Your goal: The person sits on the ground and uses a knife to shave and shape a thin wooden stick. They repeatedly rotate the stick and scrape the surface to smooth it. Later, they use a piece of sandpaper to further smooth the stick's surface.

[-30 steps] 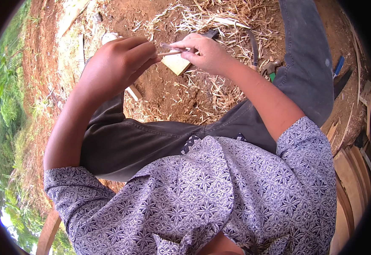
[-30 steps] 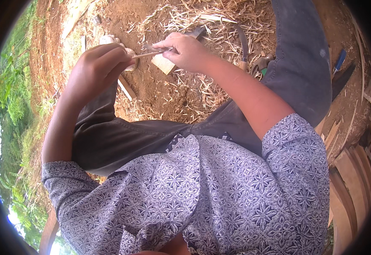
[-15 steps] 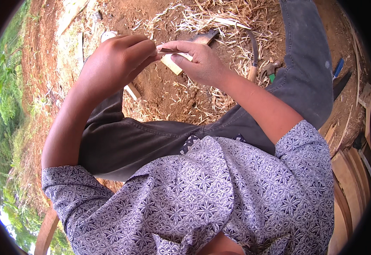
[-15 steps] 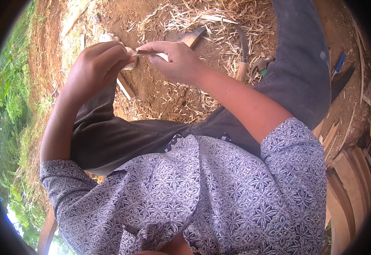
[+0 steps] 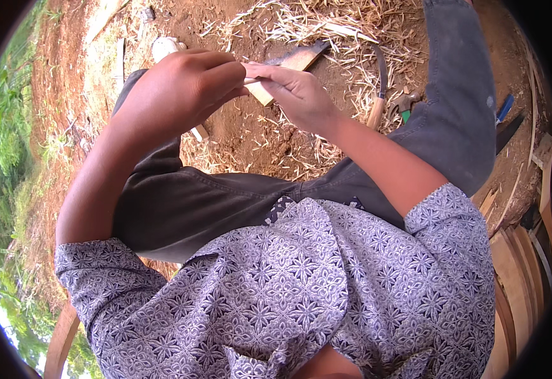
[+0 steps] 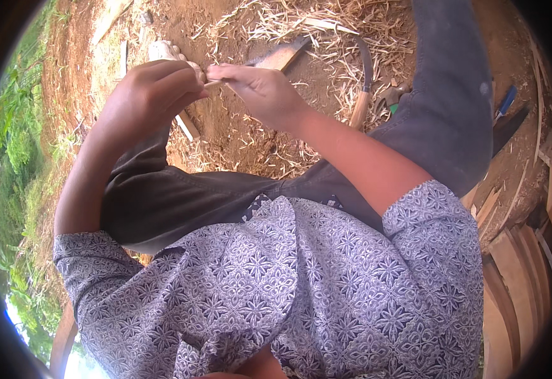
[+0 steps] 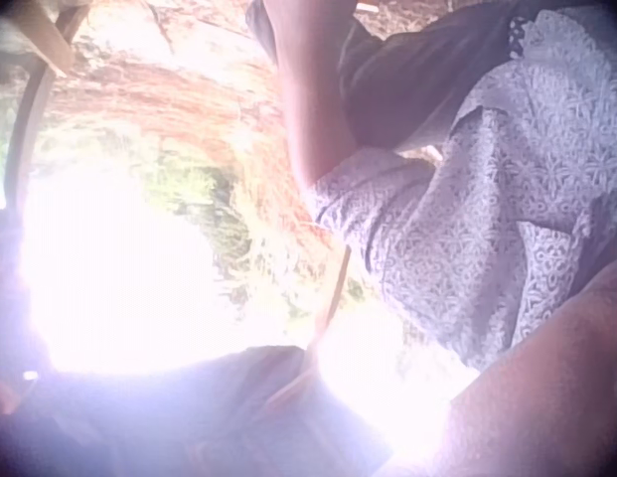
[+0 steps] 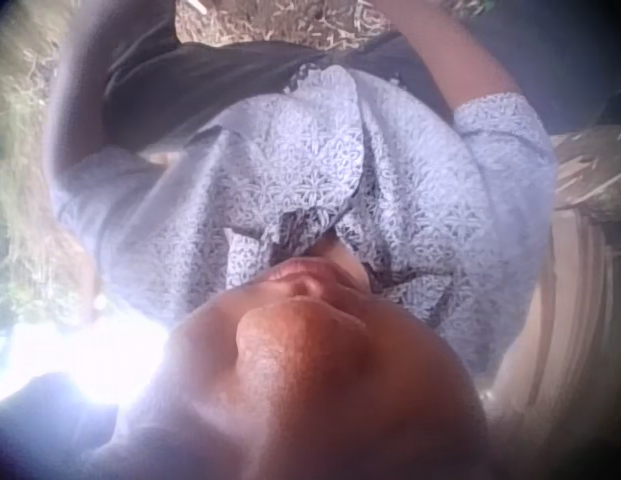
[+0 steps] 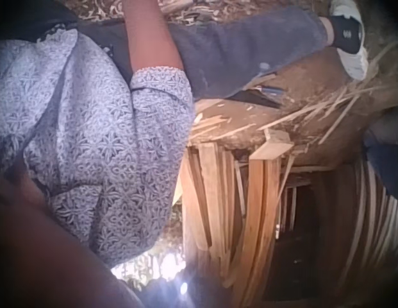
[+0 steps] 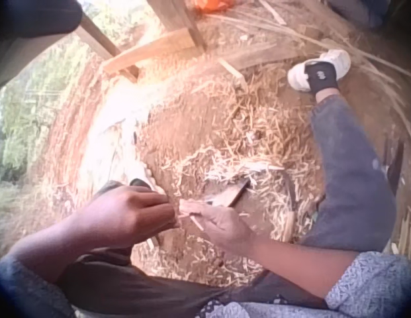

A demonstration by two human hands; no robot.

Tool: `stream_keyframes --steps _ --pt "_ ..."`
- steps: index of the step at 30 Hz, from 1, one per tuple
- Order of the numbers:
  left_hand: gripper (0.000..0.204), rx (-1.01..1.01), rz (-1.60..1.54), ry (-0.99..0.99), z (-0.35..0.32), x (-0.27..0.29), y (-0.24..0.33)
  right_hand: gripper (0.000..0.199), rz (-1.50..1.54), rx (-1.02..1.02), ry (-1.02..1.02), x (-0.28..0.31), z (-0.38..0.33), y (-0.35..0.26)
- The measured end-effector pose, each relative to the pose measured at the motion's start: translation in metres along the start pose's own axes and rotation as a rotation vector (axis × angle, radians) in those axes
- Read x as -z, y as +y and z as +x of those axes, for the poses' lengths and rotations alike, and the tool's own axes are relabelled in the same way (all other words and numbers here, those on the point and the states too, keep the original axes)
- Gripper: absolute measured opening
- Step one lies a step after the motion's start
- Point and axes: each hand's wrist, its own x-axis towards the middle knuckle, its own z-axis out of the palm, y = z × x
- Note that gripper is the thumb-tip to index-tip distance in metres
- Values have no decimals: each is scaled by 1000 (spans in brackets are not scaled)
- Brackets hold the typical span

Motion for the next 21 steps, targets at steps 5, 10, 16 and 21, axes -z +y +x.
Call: stream_keyframes --steps 5,10,16,21 --pt "15 83 22 6 -3 4 -7 33 -139 -208 -53 -9 4 -48" --pt "15 83 38 -5 0 3 -6 32 -112 -180 94 6 -2 6" --pt "16 73 21 24 4 2 -4 31 -134 -294 64 19 -5 41" --pt "17 83 1 5 -3 3 -3 31 -27 -150 40 -6 -2 -11"
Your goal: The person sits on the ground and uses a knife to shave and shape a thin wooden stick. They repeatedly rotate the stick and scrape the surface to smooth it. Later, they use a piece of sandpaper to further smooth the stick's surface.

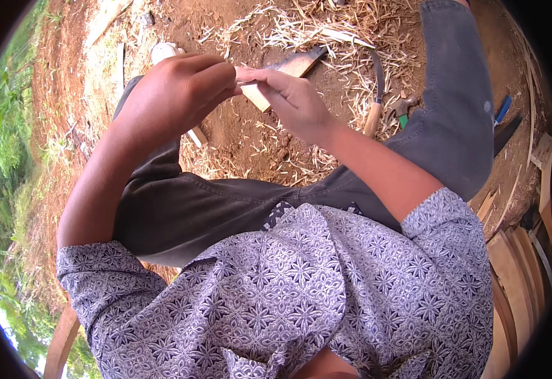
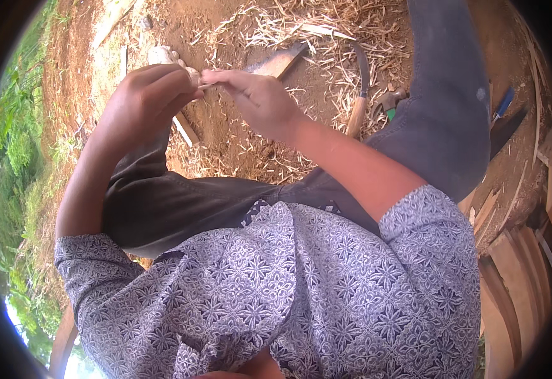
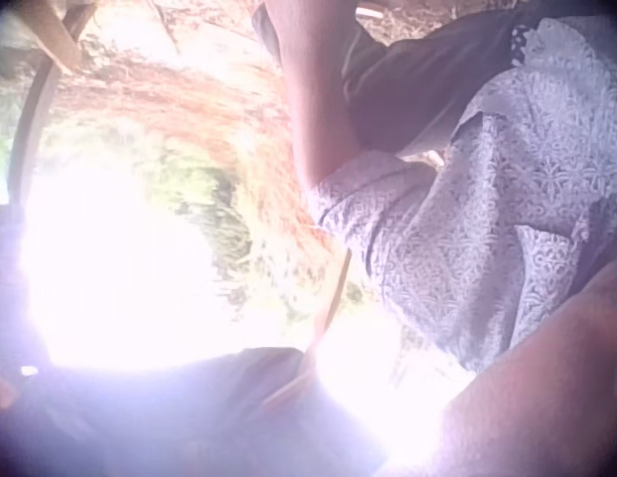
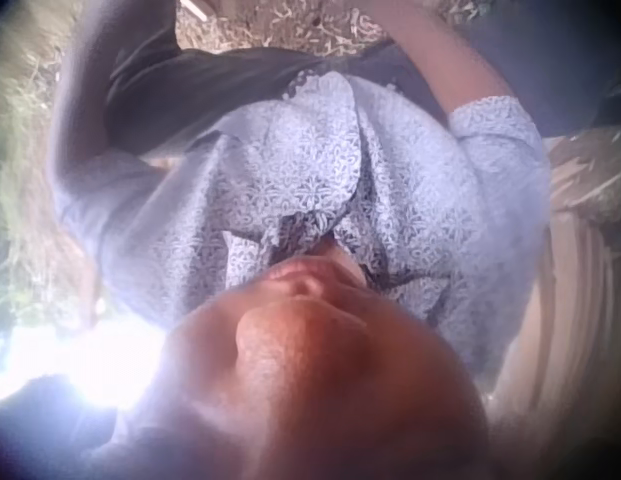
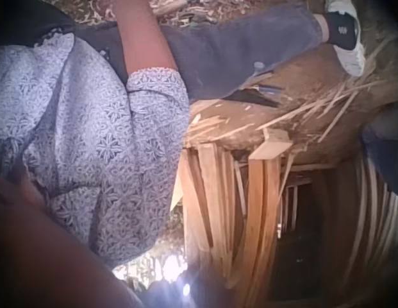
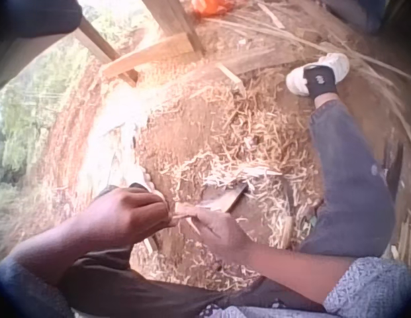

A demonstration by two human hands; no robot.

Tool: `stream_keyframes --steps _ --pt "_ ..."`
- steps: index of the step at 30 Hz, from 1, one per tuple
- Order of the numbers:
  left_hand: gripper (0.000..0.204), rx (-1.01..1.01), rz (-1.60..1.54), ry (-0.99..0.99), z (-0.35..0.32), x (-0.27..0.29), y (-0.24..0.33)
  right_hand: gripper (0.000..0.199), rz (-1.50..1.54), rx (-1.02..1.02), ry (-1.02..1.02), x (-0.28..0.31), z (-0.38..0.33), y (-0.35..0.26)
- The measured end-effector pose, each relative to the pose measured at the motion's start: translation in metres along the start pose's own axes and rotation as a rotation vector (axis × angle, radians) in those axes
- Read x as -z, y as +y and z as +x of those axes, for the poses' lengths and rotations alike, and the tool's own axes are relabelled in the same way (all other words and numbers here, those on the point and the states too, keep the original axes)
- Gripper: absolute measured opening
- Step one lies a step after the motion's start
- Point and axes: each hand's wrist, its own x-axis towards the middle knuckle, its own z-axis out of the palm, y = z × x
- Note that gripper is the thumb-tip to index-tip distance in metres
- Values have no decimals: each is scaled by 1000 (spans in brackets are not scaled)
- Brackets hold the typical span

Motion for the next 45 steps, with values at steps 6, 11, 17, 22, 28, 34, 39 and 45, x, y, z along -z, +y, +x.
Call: stream_keyframes --steps 6,11,17,22,28,34,39,45 --pt "18 -25 24 12 7 0 -5 29 -14 118 -1 1 7 -21" --pt "17 11 34 5 2 -2 -10 29 -184 80 46 3 11 -15" --pt "20 26 41 15 -1 -5 -10 29 -145 19 20 8 11 10" --pt "24 1 52 40 3 -7 -5 32 -181 -30 -1 19 7 35" --pt "18 -20 72 16 4 -4 -2 32 -124 -136 -61 21 6 31" --pt "19 -96 78 1 3 -4 -1 30 -87 17 -22 11 7 16" --pt "19 -60 48 -2 1 -5 -4 31 -54 127 -58 1 5 -29" --pt "16 -137 65 41 3 -9 -8 30 -102 140 29 4 12 -2"
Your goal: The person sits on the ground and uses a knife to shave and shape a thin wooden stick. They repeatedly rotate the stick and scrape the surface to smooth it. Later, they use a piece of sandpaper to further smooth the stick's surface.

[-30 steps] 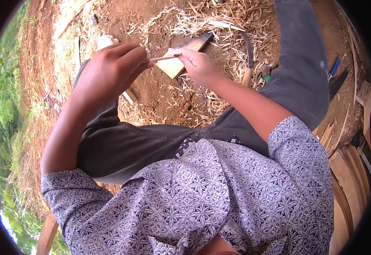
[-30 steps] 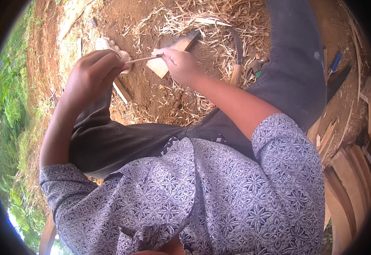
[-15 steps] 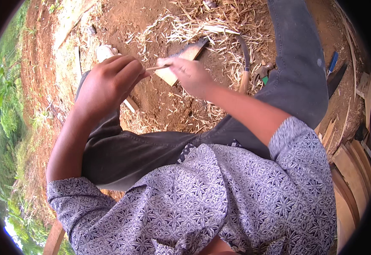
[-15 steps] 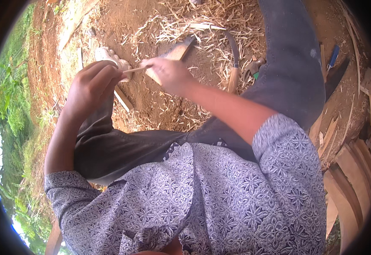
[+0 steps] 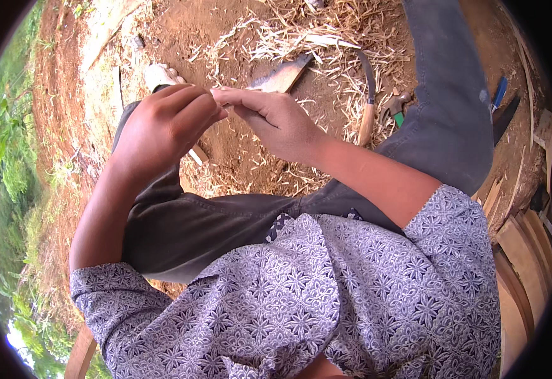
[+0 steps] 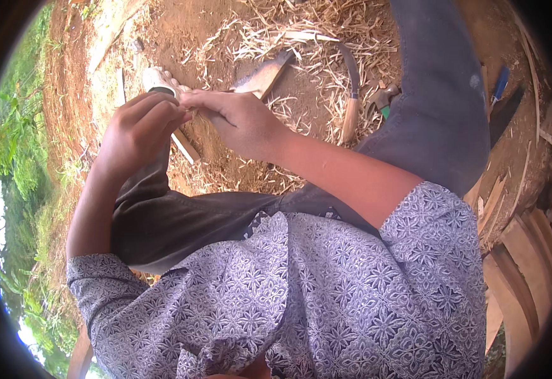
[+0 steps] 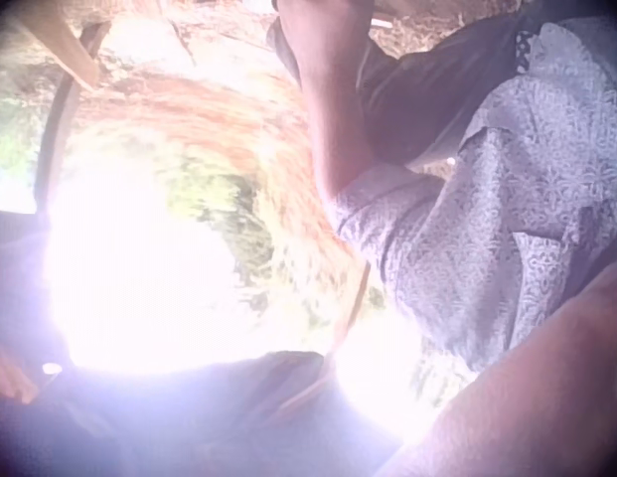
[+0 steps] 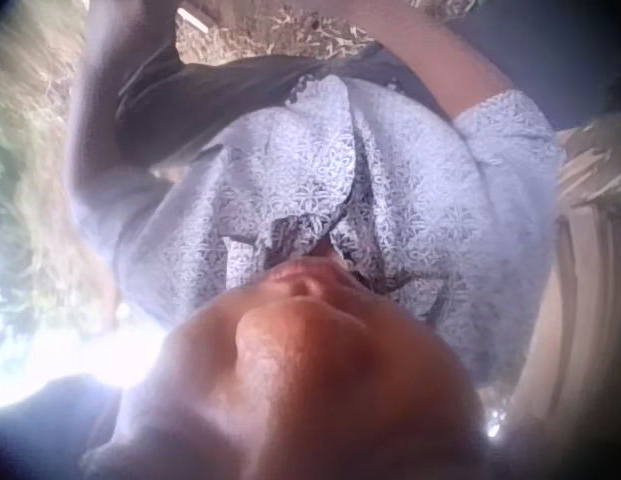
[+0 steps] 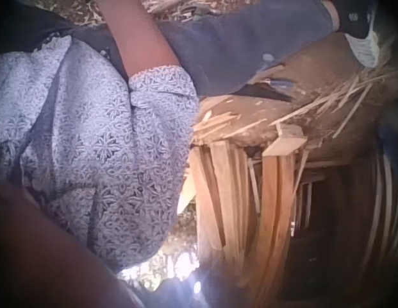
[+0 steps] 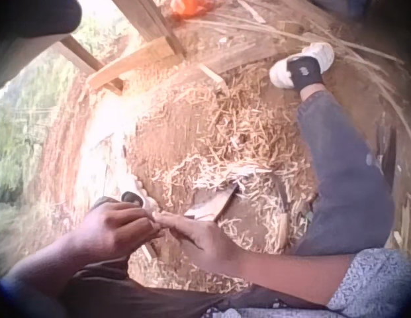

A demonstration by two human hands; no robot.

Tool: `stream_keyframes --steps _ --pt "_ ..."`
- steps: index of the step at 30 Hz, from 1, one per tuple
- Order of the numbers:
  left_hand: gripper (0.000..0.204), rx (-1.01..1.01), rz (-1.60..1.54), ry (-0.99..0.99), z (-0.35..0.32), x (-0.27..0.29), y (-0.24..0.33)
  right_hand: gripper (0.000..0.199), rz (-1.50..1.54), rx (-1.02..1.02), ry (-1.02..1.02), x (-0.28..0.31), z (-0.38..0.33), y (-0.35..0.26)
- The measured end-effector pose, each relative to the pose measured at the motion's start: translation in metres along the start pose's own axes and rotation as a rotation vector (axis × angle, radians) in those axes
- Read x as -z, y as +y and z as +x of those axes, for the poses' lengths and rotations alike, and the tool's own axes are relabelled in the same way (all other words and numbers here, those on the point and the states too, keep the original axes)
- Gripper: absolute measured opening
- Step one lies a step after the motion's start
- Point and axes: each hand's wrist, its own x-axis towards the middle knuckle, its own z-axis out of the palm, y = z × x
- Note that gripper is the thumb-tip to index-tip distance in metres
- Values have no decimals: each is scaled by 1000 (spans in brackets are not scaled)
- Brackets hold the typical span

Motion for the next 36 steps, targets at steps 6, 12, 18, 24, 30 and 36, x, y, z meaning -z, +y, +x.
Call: stream_keyframes --steps 6,12,18,24,30,36 --pt "19 17 -13 27 -3 -2 4 31 -15 -81 -34 3 -8 -1" --pt "21 48 -5 4 -3 -1 -3 31 -80 13 60 -9 -12 -2" --pt "21 101 -1 -2 1 3 -2 31 -123 -304 -46 6 -7 -7" --pt "23 156 -2 -4 0 3 -2 28 -38 -184 9 9 0 26" --pt "21 122 -9 9 4 4 2 29 -157 -284 -5 12 -1 36" --pt "28 144 28 -6 -4 1 2 31 -77 -119 -29 5 -6 7"
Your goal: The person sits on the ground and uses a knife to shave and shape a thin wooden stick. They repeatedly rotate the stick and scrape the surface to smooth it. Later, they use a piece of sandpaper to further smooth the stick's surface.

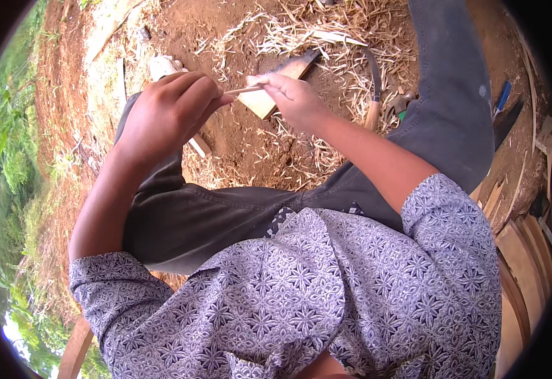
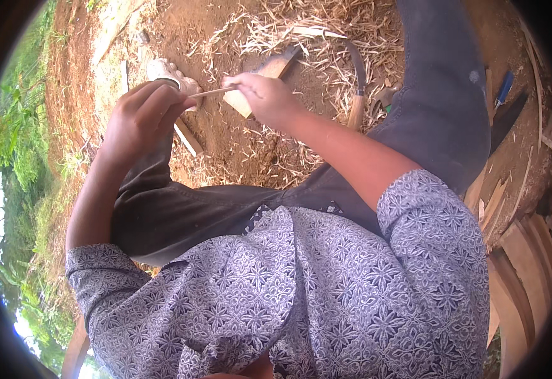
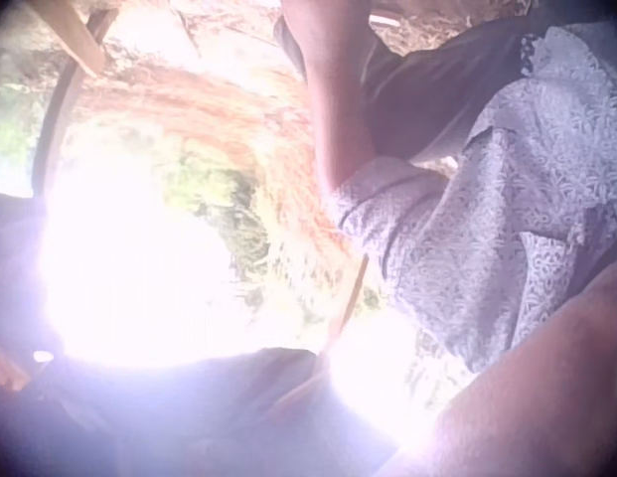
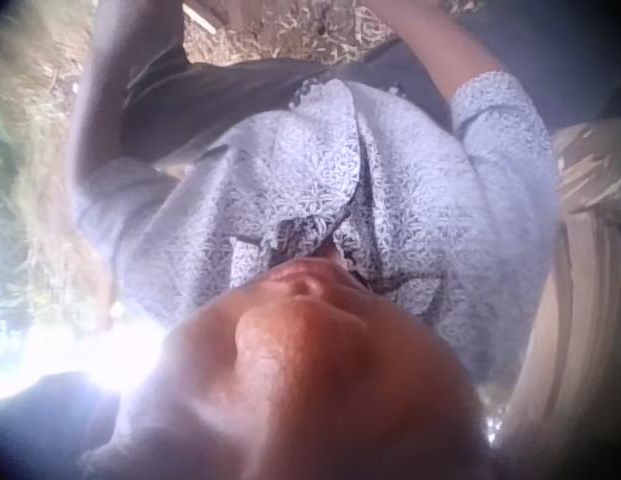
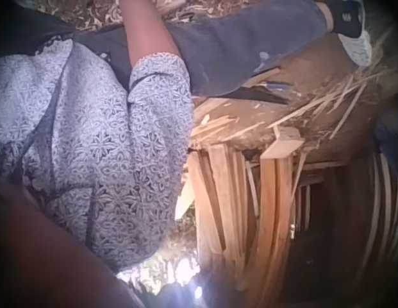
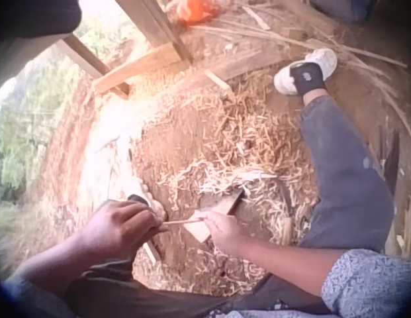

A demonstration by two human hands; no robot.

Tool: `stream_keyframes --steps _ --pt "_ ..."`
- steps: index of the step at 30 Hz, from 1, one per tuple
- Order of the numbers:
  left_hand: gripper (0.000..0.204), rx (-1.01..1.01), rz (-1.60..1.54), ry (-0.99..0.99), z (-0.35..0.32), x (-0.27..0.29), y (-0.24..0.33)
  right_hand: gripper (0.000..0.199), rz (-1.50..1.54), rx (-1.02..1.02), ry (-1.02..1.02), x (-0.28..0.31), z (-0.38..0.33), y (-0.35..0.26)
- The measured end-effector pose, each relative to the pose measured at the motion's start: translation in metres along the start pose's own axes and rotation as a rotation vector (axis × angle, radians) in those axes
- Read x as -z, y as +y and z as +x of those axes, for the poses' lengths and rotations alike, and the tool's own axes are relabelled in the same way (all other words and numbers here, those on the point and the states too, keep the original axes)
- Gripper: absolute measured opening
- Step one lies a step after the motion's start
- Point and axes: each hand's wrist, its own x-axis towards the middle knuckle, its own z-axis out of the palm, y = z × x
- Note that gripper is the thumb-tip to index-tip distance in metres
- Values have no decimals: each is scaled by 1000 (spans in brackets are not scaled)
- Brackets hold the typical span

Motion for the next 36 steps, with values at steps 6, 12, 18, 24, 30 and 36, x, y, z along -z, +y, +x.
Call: stream_keyframes --steps 6,12,18,24,30,36 --pt "29 14 10 18 -4 -2 -7 33 16 38 -19 0 11 6" --pt "30 2 -1 28 -5 -3 -5 30 54 -13 -8 -11 4 -23" --pt "28 2 -21 60 5 -3 -3 29 154 180 90 -15 10 -30" --pt "28 5 -17 61 2 -11 -5 27 146 128 120 -23 4 -19" --pt "26 -10 31 96 5 -12 -13 30 41 -2 73 -16 7 -1" --pt "24 8 30 105 5 -12 -17 25 7 -237 -35 4 17 22"
